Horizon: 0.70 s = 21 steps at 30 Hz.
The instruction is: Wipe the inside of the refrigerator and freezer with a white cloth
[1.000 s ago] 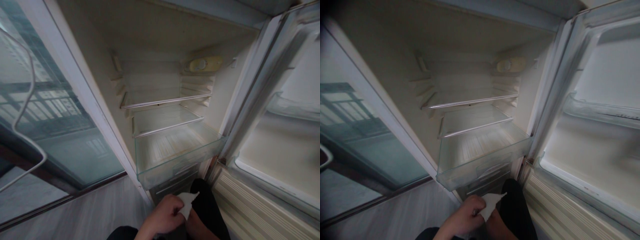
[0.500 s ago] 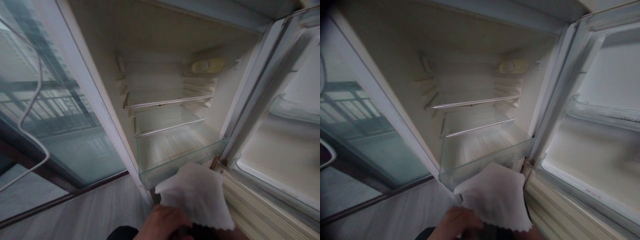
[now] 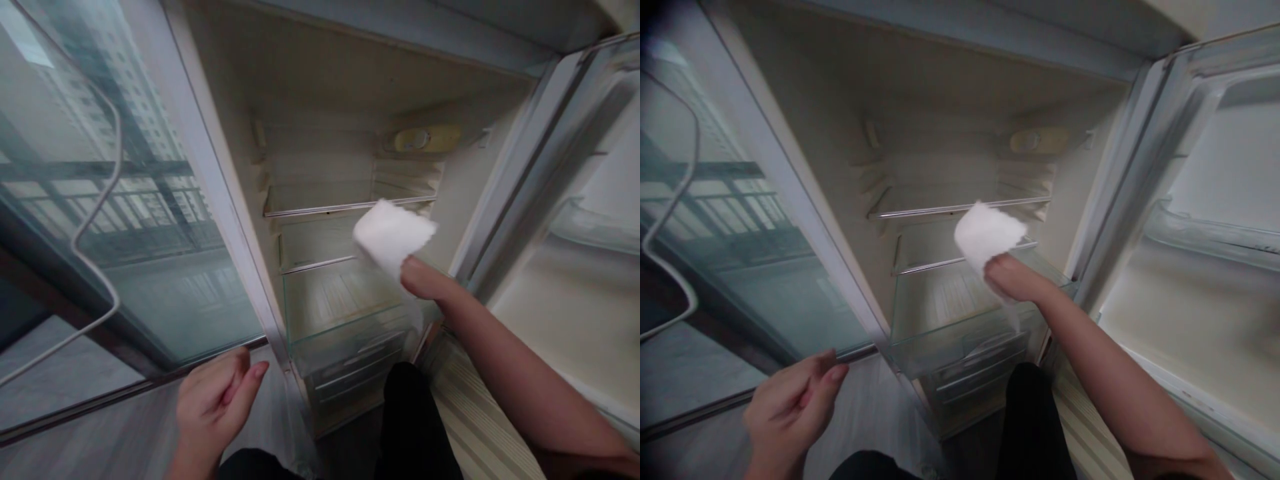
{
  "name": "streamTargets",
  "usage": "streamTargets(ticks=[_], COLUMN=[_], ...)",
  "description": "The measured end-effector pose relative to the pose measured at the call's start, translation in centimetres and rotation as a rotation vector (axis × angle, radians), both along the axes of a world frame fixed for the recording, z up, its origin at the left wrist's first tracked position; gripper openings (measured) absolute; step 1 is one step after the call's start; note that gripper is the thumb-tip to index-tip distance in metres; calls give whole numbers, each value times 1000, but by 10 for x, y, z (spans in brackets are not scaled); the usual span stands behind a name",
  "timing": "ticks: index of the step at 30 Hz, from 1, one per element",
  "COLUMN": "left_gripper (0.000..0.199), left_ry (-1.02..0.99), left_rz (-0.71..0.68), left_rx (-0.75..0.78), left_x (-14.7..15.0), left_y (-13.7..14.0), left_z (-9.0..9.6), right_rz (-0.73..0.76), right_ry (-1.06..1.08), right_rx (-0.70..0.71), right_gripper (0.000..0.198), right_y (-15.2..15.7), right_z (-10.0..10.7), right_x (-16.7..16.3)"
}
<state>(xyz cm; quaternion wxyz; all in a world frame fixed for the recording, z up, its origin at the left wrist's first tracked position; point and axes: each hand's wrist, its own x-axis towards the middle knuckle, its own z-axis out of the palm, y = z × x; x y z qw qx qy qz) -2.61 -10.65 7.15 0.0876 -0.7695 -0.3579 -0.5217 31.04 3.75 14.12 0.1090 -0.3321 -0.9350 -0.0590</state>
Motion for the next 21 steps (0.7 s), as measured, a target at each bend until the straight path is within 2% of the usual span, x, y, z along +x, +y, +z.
streamTargets(ticks=[2, 3, 5, 6, 8, 10, 14, 16, 18, 21], left_gripper=[25, 25, 57, 66, 70, 67, 71, 71, 72, 74], left_ry=[-121, -176, -288, -339, -413, -411, -474, -473, -476, -483], left_rz=[48, 91, 177, 195, 174, 156, 128, 129, 129, 134], left_rx=[68, 95, 116, 80, -9, -71, -98, -114, -122, -136], left_x=[-2, -2, 0, 2, 6, 10, 11, 10, 9, 8], left_y=[11, 19, 40, 52, 75, 94, 108, 108, 107, 106], left_z=[-6, -9, -17, -21, -33, -46, -64, -67, -69, -70], right_rz=[92, 139, 170, 157, 128, 132, 65, 43, 53, 191], right_ry=[-58, -109, -257, -327, -445, -549, -671, -646, -610, -561], right_rx=[-236, -390, -660, -757, -862, -881, -794, -768, -684, -504], right_gripper=[38, 42, 55, 61, 65, 74, 112, 116, 117, 122], right_y=[13, 18, 29, 34, 43, 51, 63, 73, 89, 116], right_z=[6, 4, -11, -21, -44, -65, -88, -91, -92, -97], right_x=[-26, -41, -73, -87, -110, -123, -130, -133, -140, -160])
